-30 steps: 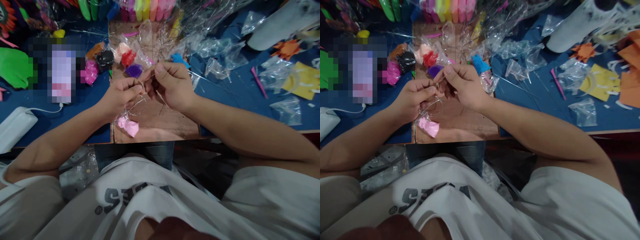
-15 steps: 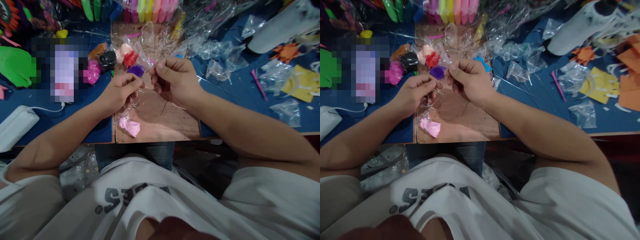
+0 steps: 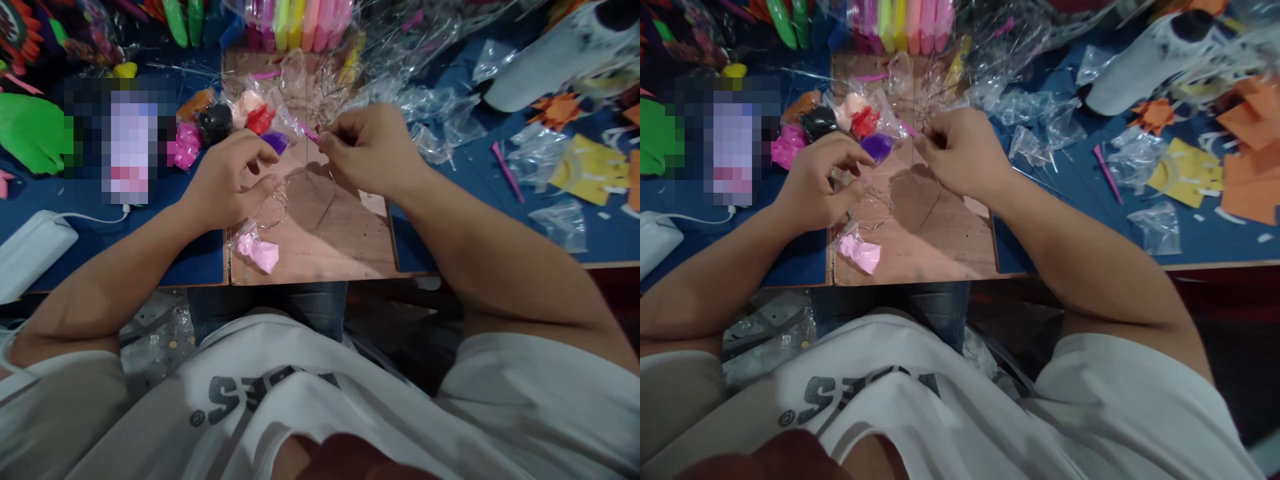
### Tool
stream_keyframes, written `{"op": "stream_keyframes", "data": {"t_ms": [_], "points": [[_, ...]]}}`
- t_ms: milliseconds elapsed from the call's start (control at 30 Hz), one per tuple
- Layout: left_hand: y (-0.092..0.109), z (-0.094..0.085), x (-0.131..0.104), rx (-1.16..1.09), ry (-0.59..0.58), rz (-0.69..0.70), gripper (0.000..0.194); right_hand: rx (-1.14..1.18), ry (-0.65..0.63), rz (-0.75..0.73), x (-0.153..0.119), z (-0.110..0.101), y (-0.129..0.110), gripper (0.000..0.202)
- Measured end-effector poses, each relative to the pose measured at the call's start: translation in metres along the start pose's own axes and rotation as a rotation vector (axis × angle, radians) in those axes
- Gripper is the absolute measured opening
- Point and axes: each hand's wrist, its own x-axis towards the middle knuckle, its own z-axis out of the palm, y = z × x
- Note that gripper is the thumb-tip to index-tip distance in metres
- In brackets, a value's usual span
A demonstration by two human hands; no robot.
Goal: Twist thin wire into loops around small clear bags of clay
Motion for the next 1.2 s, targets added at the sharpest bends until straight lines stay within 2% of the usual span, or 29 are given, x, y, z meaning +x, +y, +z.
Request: {"op": "stream_keyframes", "data": {"t_ms": [67, 133, 233, 367, 533, 633, 700, 767, 867, 1000, 1100, 1200], "points": [[0.001, -0.002, 0.000, 0.051, 0.020, 0.000, 0.028, 0.009, 0.020, 0.001, 0.000, 0.000, 0.001, 0.025], [0.003, -0.005, 0.000, 0.081, 0.021, -0.009, 0.024, 0.041, -0.031, 0.007, 0.000, 0.000, 0.000, 0.017], [0.008, -0.010, 0.000, 0.068, -0.042, 0.003, 0.018, 0.065, -0.143, -0.011, 0.000, 0.001, 0.002, 0.013], [0.015, -0.012, 0.001, 0.042, -0.119, 0.012, 0.018, 0.043, -0.163, -0.040, 0.002, 0.004, 0.013, 0.006], [0.020, -0.012, 0.003, -0.008, -0.167, -0.118, 0.023, 0.061, -0.216, -0.092, 0.005, 0.005, 0.025, 0.022], [0.021, -0.012, 0.004, -0.065, -0.172, -0.186, 0.019, 0.007, -0.218, -0.085, 0.005, 0.006, 0.024, 0.019], [0.020, -0.012, 0.004, -0.073, -0.179, -0.181, 0.016, -0.078, -0.208, -0.065, 0.004, 0.005, 0.018, 0.015], [0.019, -0.012, 0.005, -0.061, -0.198, -0.151, 0.012, -0.123, -0.202, -0.054, 0.003, -0.001, 0.011, 0.014], [0.020, -0.014, 0.005, -0.067, -0.221, -0.153, 0.012, -0.038, -0.185, -0.086, 0.003, -0.017, 0.006, 0.013], [0.023, -0.015, 0.005, -0.059, -0.227, -0.164, 0.013, 0.010, -0.043, -0.089, 0.008, -0.035, 0.014, 0.027], [0.025, -0.014, 0.005, -0.079, -0.224, -0.208, 0.013, -0.059, -0.107, -0.039, 0.014, -0.036, 0.025, 0.037], [0.024, -0.014, 0.005, -0.076, -0.236, -0.204, 0.015, -0.038, -0.179, -0.027, 0.016, -0.034, 0.029, 0.033]]}}
